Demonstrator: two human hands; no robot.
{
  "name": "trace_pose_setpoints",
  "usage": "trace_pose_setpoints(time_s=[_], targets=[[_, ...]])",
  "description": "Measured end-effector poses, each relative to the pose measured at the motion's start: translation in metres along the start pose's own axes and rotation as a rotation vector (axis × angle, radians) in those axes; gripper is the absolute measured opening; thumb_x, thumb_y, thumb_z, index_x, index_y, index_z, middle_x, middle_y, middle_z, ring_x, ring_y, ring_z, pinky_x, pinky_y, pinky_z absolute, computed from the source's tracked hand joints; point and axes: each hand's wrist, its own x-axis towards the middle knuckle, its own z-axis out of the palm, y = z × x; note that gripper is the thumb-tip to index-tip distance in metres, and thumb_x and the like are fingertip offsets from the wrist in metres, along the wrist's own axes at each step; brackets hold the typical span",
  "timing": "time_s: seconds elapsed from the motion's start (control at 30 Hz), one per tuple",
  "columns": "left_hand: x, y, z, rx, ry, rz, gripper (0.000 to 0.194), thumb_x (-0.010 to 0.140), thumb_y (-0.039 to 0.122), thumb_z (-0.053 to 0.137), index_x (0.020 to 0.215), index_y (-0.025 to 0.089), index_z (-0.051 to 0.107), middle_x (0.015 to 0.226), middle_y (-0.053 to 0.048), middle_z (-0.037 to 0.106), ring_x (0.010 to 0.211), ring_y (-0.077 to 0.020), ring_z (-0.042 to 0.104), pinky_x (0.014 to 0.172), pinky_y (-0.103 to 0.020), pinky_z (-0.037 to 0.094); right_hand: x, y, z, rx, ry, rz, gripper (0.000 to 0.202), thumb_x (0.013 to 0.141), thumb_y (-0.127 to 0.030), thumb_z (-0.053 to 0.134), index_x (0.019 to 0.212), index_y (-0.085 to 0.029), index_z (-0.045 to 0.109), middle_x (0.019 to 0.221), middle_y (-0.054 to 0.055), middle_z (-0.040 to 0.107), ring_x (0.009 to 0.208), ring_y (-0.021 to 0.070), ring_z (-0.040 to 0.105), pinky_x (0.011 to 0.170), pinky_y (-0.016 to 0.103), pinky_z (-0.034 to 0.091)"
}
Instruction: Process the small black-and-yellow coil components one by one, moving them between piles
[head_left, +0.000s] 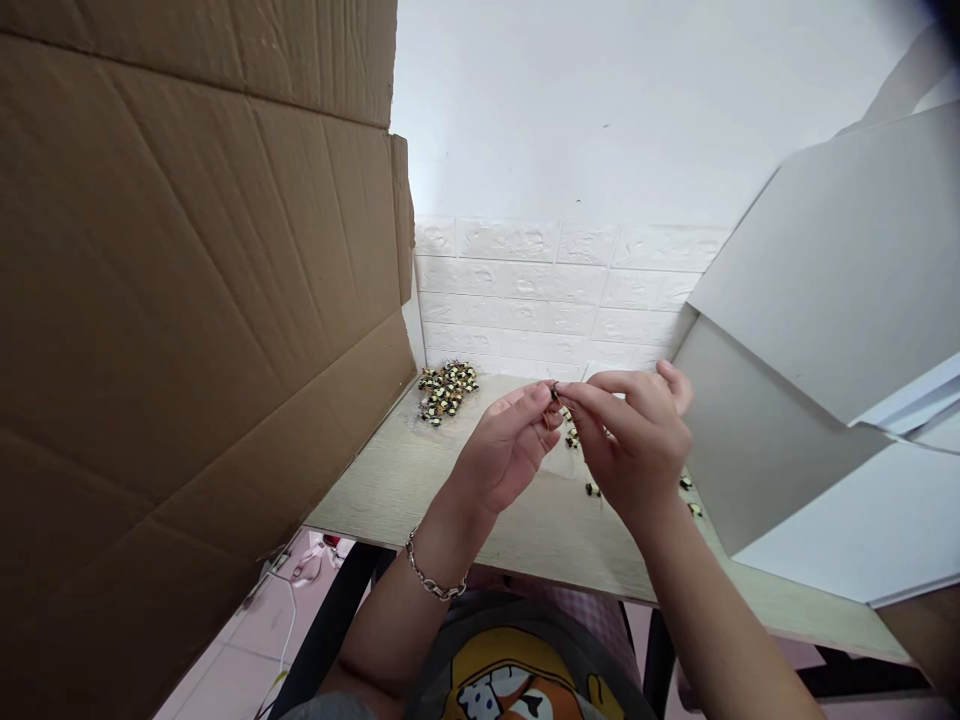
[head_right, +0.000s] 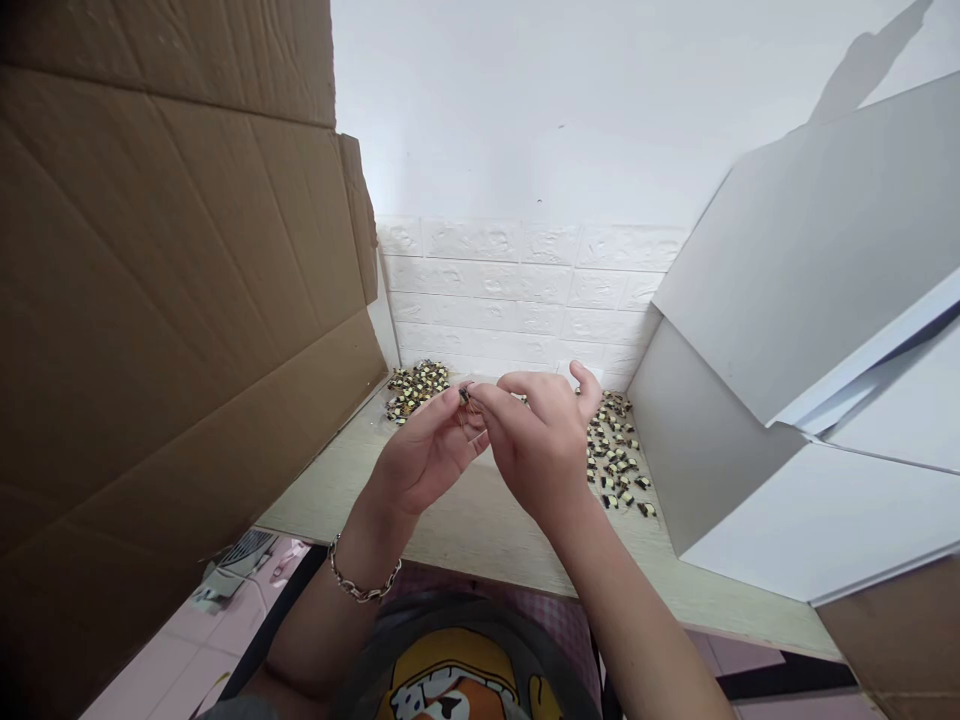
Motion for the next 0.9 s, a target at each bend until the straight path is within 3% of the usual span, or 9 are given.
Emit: trace_pose_setpoints(time_s=[0.23,0.37,0.5,0.63,0.77,0.9], targets=[[-0.001,0.000,-0.001,0.002,-0.023,-0.010,0.012,0.072,0.028,0.059,0.075,0.017,0.059,0.068,0.003,0.049,0.065,-0.0045,0.045,0.067,-0.020,0.038,0.002,-0.002,-0.001,0.079,-0.057,0.048,0.010,0.077,-0.019,0.052,0.079,-0.028,0.056,0.072,-0.003,0.058,0.069,0.0120,0.054,0.093,0.044,0.024],[0.003,0.001,-0.005,0.089,-0.035,0.050,0.012,0.068,0.026,0.062,0.073,0.016,0.061,0.067,0.003,0.050,0.063,-0.0036,0.044,0.063,-0.017,0.036,0.009,0.004,-0.004,0.222,-0.159,0.104,0.008,0.078,-0.022,0.052,0.075,-0.026,0.058,0.072,-0.002,0.058,0.070,0.0126,0.054,0.089,0.042,0.029],[0.003,0.003,-0.010,0.410,0.090,0.258,0.016,0.064,0.026,0.066,0.078,0.019,0.063,0.075,0.001,0.058,0.072,-0.0080,0.049,0.069,-0.022,0.038,0.014,0.016,-0.007,0.433,-0.316,0.193,0.008,0.076,-0.027,0.054,0.076,-0.026,0.062,0.076,0.000,0.056,0.074,0.0134,0.053,0.073,0.032,0.040],[-0.004,0.004,-0.008,0.940,0.290,0.605,0.018,0.064,0.028,0.066,0.081,0.022,0.063,0.080,0.000,0.060,0.076,-0.0124,0.051,0.072,-0.026,0.039,0.017,0.021,-0.009,0.596,-0.350,0.303,0.013,0.079,-0.027,0.049,0.081,-0.023,0.061,0.080,0.002,0.058,0.078,0.0132,0.054,0.068,0.028,0.043],[-0.006,0.003,-0.005,1.300,0.324,0.895,0.015,0.069,0.028,0.061,0.082,0.022,0.061,0.082,-0.001,0.062,0.080,-0.0140,0.054,0.074,-0.029,0.040,0.023,0.018,-0.010,0.503,-0.373,0.281,0.016,0.079,-0.030,0.050,0.089,-0.023,0.059,0.086,0.003,0.059,0.083,0.0154,0.054,0.072,0.030,0.043],[0.000,0.000,-0.006,1.487,0.336,1.029,0.012,0.072,0.027,0.060,0.082,0.021,0.059,0.081,0.001,0.063,0.079,-0.0123,0.055,0.075,-0.029,0.039,0.030,0.018,-0.010,0.374,-0.401,0.191,0.013,0.076,-0.029,0.053,0.087,-0.024,0.059,0.084,0.001,0.060,0.081,0.0157,0.054,0.077,0.034,0.040]])
